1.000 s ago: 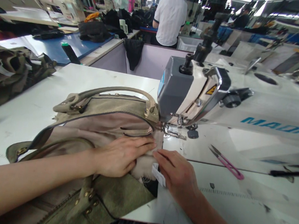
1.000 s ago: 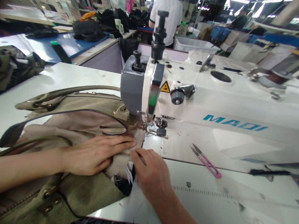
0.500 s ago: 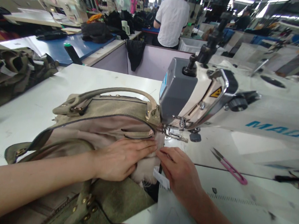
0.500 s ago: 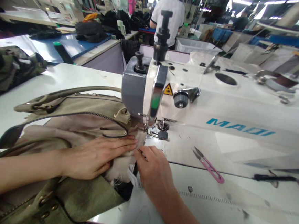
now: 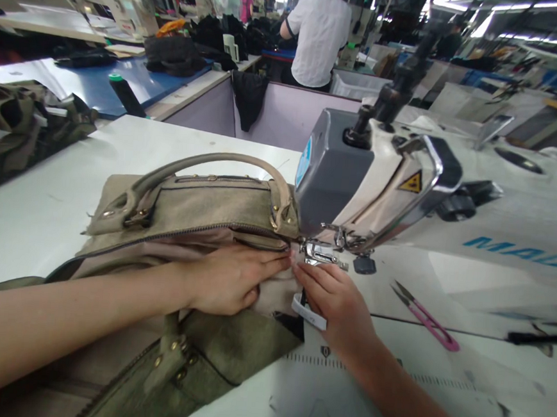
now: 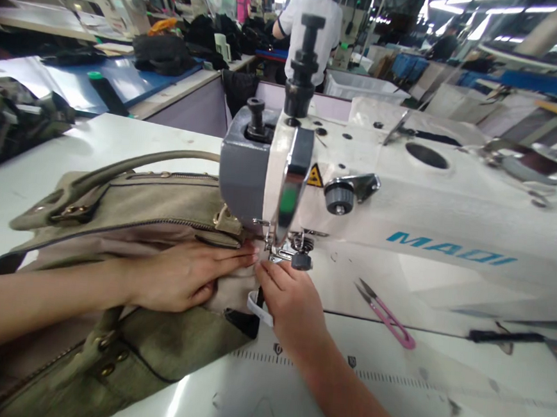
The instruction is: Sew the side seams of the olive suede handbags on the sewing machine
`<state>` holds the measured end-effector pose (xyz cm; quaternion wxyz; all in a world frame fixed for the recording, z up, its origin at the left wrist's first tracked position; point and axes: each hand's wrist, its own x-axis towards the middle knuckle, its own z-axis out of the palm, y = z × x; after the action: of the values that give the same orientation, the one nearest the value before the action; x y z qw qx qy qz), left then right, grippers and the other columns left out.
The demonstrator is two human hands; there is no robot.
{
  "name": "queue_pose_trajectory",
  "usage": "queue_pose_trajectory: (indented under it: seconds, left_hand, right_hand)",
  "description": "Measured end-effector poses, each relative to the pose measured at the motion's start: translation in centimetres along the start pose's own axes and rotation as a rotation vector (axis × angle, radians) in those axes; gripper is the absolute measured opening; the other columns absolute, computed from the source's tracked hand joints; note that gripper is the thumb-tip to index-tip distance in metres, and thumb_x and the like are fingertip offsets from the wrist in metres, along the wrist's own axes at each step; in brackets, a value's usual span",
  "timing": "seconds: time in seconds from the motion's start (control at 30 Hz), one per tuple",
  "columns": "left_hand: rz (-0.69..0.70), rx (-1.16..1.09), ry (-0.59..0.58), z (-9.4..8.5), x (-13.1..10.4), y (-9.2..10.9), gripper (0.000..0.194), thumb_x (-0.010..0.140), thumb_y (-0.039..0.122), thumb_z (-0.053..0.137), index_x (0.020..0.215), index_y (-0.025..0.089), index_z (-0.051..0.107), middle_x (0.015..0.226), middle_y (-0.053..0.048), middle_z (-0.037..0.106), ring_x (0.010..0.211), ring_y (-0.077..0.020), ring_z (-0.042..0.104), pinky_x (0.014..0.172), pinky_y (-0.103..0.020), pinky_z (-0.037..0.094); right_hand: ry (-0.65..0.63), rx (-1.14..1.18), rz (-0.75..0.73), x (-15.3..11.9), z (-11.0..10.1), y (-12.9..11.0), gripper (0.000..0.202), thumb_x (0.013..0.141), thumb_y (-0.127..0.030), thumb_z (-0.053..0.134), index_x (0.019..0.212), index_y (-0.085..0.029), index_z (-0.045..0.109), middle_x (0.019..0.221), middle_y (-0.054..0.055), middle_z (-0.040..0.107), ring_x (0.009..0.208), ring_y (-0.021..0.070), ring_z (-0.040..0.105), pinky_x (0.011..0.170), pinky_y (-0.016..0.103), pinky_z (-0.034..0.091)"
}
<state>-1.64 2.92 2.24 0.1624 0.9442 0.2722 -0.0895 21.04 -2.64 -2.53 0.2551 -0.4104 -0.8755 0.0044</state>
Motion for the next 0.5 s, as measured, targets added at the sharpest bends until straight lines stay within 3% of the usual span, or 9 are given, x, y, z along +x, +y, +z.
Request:
queue_pose_trajectory:
  seconds: [0.23,0.5]
  left_hand:
    - [-0.002,-0.001,0.001,-0.30,0.57,-0.95,0.075,0.080,0.016,0.046,0.152,0.016,0.024,0.157,-0.006,0.029,0.141,-0.0195,0.036,0.116,-0.034,0.032]
    - [-0.021,0.007,-0.003,-0.66,0.71,-0.47,0.075,0.080,0.017,0.044,0.152,0.014,0.025,0.156,-0.009,0.032,0.140,-0.0230,0.038,0.114,-0.039,0.037]
  right_hand:
    - [0.028,0.007,0.026,-0.05,0.49,0.22,0.032,0.094,-0.010,0.047,0.121,-0.008,0.064,0.117,0.015,0.068,0.101,0.0287,0.061,0.086,0.045,0.055]
    - [0.063,0.105,0.119,0.04,0.17,0.11,0.034,0.089,-0.005,0.046,0.116,-0.013,0.066,0.110,0.014,0.070,0.097,0.0268,0.063,0.082,0.043,0.054]
